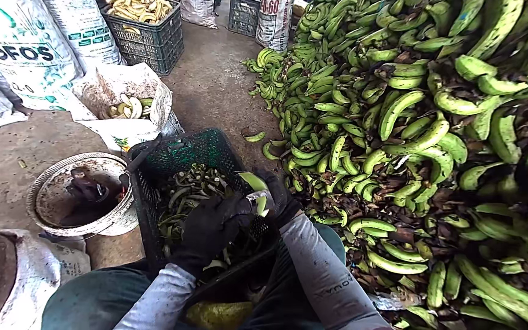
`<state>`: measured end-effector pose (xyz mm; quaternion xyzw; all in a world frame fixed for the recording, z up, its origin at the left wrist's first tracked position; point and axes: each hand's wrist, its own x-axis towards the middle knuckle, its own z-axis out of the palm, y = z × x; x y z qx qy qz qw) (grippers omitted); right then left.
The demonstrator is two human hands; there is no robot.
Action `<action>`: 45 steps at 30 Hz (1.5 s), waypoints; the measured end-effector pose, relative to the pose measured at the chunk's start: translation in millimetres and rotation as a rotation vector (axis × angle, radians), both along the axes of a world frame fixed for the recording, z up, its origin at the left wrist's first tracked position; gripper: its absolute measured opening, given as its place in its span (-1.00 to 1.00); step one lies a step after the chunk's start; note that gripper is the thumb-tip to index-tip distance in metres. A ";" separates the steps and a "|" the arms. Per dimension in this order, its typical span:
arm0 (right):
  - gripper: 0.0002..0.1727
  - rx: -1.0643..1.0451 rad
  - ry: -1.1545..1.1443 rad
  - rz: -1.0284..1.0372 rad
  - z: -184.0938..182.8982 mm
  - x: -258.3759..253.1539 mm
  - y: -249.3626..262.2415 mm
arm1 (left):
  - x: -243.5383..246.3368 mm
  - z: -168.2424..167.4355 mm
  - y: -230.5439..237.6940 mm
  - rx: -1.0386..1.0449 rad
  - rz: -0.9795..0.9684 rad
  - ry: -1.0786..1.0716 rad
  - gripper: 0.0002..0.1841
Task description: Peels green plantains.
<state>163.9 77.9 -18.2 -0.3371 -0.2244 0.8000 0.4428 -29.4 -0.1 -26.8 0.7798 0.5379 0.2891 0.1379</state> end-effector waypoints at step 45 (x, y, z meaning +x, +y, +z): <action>-0.66 -0.029 -0.612 0.039 -50.6 -36.6 -0.9 | -168.8 48.0 -64.9 0.372 0.546 -0.970 -0.69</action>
